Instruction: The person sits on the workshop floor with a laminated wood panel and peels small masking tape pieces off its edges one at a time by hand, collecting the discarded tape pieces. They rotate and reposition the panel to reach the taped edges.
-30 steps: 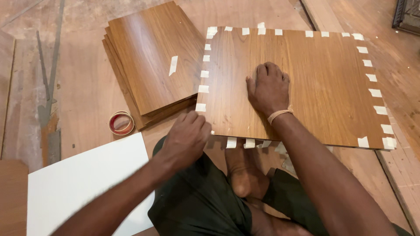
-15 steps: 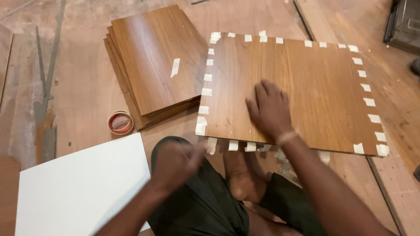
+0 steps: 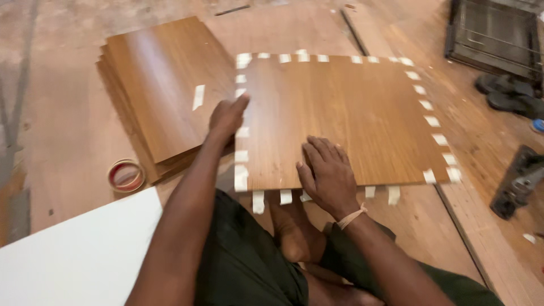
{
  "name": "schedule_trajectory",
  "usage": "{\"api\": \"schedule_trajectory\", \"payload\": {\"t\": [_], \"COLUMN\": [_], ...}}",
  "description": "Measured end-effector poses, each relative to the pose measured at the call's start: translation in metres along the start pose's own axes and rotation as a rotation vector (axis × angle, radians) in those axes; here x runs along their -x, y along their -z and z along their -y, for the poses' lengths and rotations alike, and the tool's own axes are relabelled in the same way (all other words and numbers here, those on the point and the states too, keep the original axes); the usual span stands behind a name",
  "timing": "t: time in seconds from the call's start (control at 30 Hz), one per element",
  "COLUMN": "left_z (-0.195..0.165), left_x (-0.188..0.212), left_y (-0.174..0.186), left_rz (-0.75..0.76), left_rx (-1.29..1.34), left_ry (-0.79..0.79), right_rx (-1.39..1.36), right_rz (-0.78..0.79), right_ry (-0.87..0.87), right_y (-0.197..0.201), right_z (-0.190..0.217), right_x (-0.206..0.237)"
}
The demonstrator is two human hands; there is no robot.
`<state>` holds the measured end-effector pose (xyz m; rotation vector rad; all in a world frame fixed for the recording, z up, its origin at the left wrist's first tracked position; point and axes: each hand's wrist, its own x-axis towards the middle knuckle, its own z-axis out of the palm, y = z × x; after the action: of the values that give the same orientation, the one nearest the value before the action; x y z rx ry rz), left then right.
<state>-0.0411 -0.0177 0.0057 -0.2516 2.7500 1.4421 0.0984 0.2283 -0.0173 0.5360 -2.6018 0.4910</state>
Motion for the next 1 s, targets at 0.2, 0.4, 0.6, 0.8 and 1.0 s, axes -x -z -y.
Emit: {"api": "schedule_trajectory", "payload": {"t": [0.2,0.4,0.6,0.8,1.0], "left_z": [0.055,0.043,0.014,0.009,-0.05], "left_x": [0.085,0.189,0.214,0.224,0.222], "left_y": [-0.032,-0.127,-0.184,-0.141,-0.128], "left_rz": [0.024,0.213,0.13,0.403,0.174], "left_rx": [0.47,1.051,1.154,0.434,0.026], "left_ry": [0.229,0.285,0.178,-0.009,-0.937], "right_rx": [-0.119,-0.035,-0.005,-0.096,-0.138], "right_rz": [0.117,0.15,0.092,-0.057,-0.015], "right_ry": [0.198,0.04,-0.169,-0.242,-0.441], "right_y": [0.032,0.062,0.069,0.108,0.121], "right_z": [-0.077,-0.158,-0.145,-0.106,-0.095], "right_x": [0.009,-0.004,0.02,0.093,0.118]}}
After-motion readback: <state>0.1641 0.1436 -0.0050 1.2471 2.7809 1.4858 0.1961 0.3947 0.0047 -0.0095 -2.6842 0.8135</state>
